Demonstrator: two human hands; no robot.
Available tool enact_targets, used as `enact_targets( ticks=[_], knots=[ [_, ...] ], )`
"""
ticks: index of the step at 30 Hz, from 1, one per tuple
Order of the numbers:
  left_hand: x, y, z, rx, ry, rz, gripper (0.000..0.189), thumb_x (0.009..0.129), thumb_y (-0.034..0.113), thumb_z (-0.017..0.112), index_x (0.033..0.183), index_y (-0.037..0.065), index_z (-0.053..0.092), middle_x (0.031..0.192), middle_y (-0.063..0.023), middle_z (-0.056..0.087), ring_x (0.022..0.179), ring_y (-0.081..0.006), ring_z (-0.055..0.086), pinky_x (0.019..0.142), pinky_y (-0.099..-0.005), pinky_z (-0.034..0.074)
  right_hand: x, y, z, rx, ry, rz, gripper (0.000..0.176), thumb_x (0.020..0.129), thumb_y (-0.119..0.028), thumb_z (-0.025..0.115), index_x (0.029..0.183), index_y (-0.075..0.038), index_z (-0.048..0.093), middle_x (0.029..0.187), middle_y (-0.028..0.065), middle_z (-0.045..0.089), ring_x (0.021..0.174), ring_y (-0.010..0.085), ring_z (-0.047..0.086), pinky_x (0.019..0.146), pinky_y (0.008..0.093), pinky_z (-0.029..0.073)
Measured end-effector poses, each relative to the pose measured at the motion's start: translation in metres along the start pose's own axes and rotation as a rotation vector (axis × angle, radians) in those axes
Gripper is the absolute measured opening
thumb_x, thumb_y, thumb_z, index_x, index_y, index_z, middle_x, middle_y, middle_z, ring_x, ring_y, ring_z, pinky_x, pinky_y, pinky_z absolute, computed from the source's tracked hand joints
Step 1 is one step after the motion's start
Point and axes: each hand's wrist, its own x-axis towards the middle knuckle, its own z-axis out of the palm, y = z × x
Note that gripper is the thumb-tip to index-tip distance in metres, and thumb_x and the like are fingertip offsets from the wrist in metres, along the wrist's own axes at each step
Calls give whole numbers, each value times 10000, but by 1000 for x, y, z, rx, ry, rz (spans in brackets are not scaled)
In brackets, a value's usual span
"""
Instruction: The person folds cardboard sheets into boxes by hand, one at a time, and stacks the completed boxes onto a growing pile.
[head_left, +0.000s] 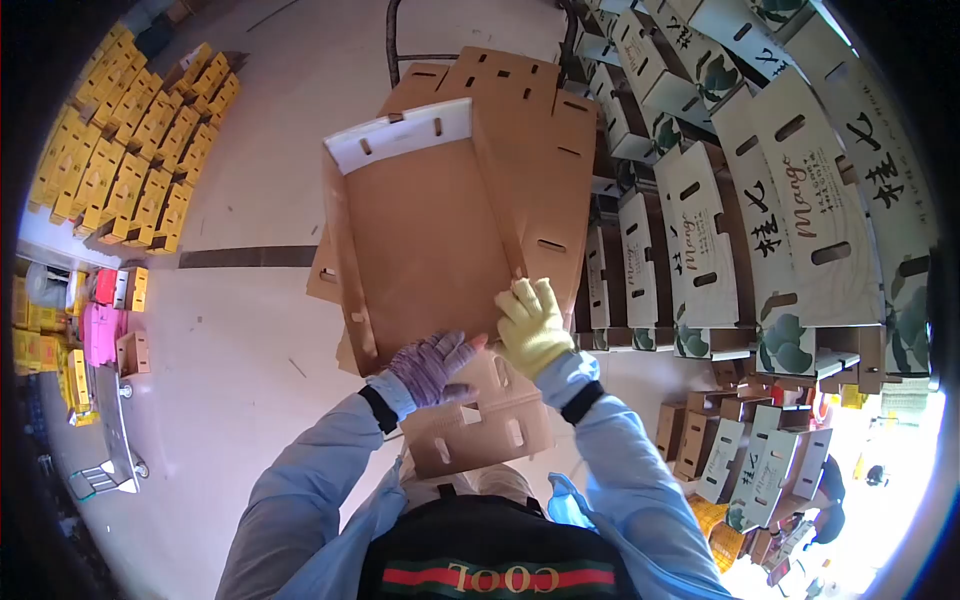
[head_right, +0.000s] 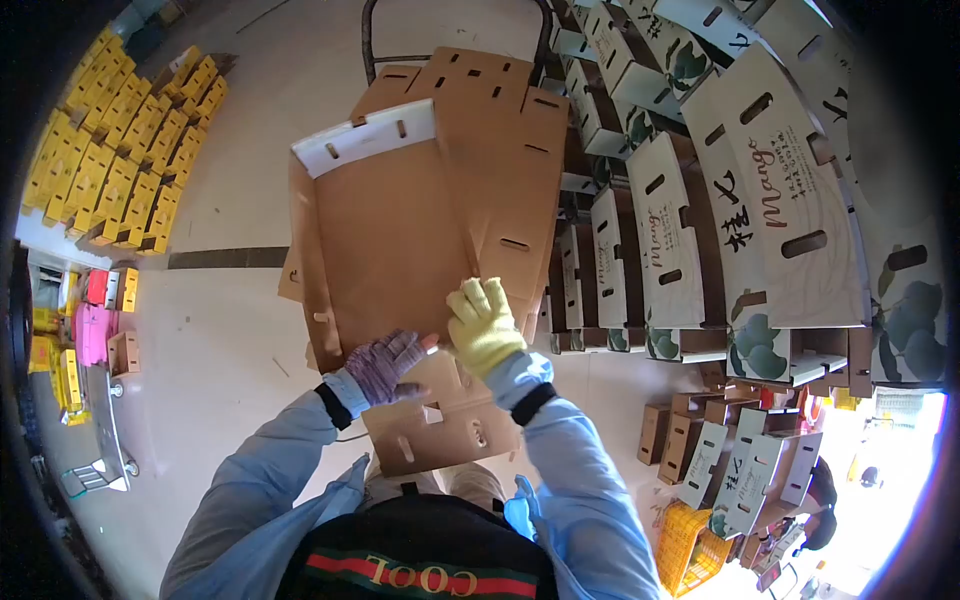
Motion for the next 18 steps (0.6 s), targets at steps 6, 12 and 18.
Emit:
enact_targets(
  ticks=[6,12,18],
  knots=[
    [21,-2,20,176,29,-104,500,891,258,540,1380,232,439,1129,-114,605,961,-308,618,760,-449,534,-12,-1,4,155,206,297,412,475,-276,811,790,-79,634,1089,116,567,1026,349,510,895,511,403],
    [22,-3,20,60,32,-223,359,894,154,488,1248,191,535,1028,-136,645,930,-298,636,725,-443,539,-162,-56,38,600,-715,1257,688,788,-350,641,1365,-56,409,1219,270,561,1093,419,563,934,471,453],
    [29,-14,26,18,126,-196,229,911,190,498,1100,125,609,893,-139,659,843,-298,650,717,-401,532,-125,-47,-80,1635,177,1066,680,723,-81,729,1342,-64,449,1031,209,629,844,341,650,734,327,522]
  ],
)
